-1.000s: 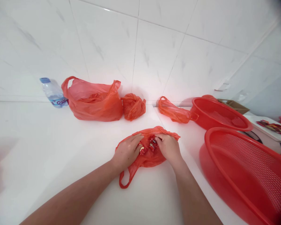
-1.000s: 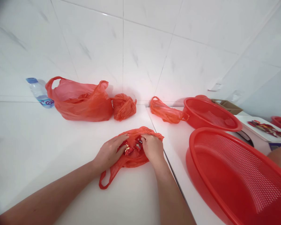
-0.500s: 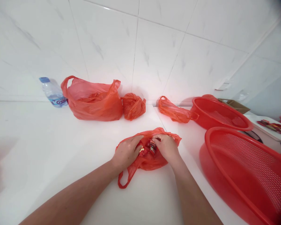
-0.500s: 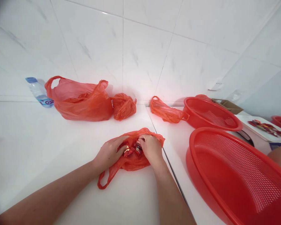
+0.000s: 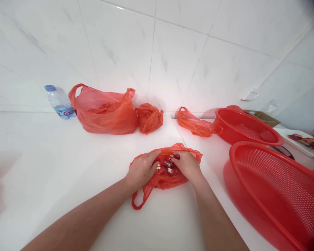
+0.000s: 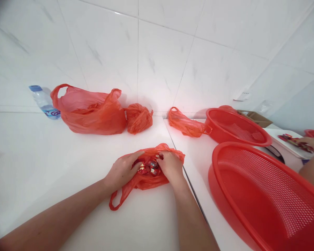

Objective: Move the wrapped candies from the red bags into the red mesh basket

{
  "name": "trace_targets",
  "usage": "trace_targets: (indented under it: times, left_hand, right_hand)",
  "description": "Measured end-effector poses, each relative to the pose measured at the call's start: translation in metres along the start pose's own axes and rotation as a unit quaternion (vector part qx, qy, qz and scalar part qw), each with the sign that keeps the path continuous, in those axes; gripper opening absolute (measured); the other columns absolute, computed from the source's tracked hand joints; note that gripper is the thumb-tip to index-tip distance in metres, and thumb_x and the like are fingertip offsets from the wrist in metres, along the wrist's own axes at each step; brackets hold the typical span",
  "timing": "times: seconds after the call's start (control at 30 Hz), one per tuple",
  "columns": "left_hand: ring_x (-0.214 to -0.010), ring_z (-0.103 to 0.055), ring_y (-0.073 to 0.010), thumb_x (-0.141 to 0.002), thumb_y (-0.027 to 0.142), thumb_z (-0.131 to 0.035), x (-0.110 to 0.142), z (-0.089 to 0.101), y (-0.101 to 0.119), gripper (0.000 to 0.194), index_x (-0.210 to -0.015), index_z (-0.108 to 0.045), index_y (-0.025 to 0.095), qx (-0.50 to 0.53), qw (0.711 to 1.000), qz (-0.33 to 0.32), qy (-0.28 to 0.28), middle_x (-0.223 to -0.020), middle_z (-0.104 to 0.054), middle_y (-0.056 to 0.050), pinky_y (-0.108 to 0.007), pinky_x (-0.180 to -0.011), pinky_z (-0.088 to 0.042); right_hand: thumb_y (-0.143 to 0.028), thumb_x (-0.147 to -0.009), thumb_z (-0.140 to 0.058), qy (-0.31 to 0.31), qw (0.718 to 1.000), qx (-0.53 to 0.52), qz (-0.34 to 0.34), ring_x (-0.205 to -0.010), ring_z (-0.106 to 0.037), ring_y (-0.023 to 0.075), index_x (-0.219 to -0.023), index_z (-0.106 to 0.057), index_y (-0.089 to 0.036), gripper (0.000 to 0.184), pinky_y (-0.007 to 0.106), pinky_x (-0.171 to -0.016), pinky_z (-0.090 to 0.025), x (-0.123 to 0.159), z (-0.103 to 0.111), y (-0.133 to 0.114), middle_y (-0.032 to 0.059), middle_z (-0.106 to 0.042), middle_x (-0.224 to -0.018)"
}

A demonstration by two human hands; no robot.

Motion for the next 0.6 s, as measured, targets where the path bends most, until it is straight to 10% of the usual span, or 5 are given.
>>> trace_targets:
  times: [0.6]
  left_hand:
    - [-0.121,-0.053,-0.0192,-0.088,0.013,-0.042,0.001,0.003,0.0,0.038,-0.121,-0.055,0.026,0.002,0.995,-0.066,0.078,-0.135,-0.055,-0.002,-0.036,-0.099,-0.048]
  right_hand:
    - [-0.033,-0.078,-0.053,0.052,0.998,-0.042,-0.009,-0.067,-0.058,0.0151,-0.067,-0.056,-0.022,0.016,0.026,-0.061,-0.035,0.001,0.01,-0.009,-0.0037,-0.065,-0.068]
Point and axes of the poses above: each hand's wrist, its own x-axis away from the middle knuckle, its own z-axis out of the back of the hand, y = z × x, the point moved 7 cm from there along -x, towards the middle knuckle
